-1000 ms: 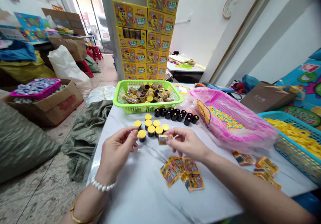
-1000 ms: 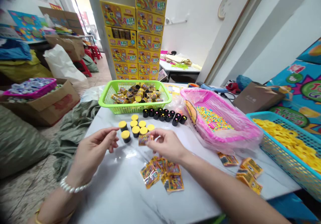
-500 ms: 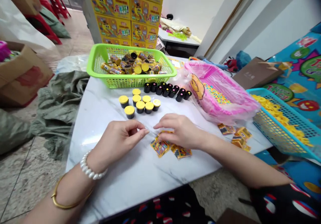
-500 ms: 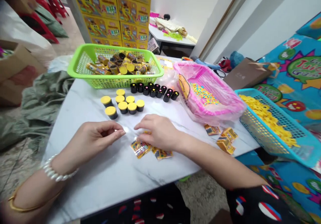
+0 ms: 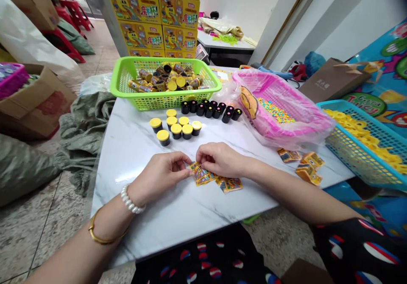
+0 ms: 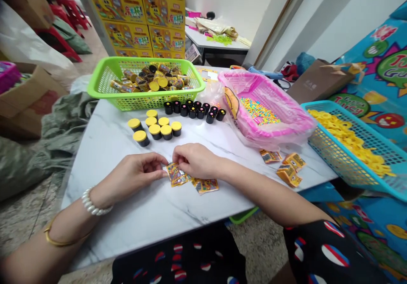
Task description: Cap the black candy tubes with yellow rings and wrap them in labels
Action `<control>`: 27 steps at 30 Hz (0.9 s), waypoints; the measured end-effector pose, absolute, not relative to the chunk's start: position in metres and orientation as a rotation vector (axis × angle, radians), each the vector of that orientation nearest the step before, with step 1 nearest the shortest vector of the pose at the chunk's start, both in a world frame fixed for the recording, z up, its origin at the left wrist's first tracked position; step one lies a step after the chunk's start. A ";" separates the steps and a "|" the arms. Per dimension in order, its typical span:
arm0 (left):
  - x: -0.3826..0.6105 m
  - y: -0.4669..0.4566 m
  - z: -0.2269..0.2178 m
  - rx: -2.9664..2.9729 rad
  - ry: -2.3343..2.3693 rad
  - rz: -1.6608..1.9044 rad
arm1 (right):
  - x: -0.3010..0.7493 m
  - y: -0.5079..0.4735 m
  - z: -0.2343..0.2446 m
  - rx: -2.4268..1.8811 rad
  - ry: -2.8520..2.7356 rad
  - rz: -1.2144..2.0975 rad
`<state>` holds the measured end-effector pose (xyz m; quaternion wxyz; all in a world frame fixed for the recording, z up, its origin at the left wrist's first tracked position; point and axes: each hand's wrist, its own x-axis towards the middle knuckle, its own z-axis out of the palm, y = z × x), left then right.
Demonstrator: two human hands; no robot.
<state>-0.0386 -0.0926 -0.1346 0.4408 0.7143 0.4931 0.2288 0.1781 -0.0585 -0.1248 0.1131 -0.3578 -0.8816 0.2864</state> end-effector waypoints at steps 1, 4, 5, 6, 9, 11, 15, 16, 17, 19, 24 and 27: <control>-0.038 -0.092 -0.134 1.758 1.233 0.565 | 0.178 -0.058 -0.125 -1.033 -2.575 0.860; -0.037 -0.092 -0.134 1.727 1.283 0.542 | 0.179 -0.056 -0.132 -0.959 -2.572 0.777; -0.037 -0.093 -0.134 1.726 1.305 0.546 | 0.179 -0.055 -0.136 -0.948 -2.562 0.720; -0.036 -0.093 -0.134 1.731 1.326 0.556 | 0.178 -0.055 -0.140 -0.944 -2.539 0.672; -0.033 -0.095 -0.137 1.774 1.384 0.613 | 0.176 -0.057 -0.152 -0.955 -2.381 0.641; -0.031 -0.095 -0.138 1.809 1.402 0.659 | 0.174 -0.061 -0.154 -0.953 -2.239 0.677; -0.029 -0.094 -0.134 1.721 1.344 0.740 | 0.171 -0.068 -0.145 -0.976 -2.018 0.832; -0.029 -0.093 -0.132 1.656 1.331 0.743 | 0.170 -0.069 -0.141 -1.004 -1.943 0.930; -0.028 -0.093 -0.130 1.587 1.323 0.737 | 0.170 -0.069 -0.138 -1.039 -1.846 1.061; -0.027 -0.094 -0.127 1.479 1.329 0.718 | 0.170 -0.067 -0.134 -1.120 -1.623 1.360; -0.020 -0.099 -0.124 1.463 1.357 0.675 | 0.172 -0.065 -0.131 -1.270 -1.464 1.689; -0.018 -0.101 -0.126 1.473 1.339 0.698 | 0.173 -0.069 -0.132 -1.259 -1.546 1.614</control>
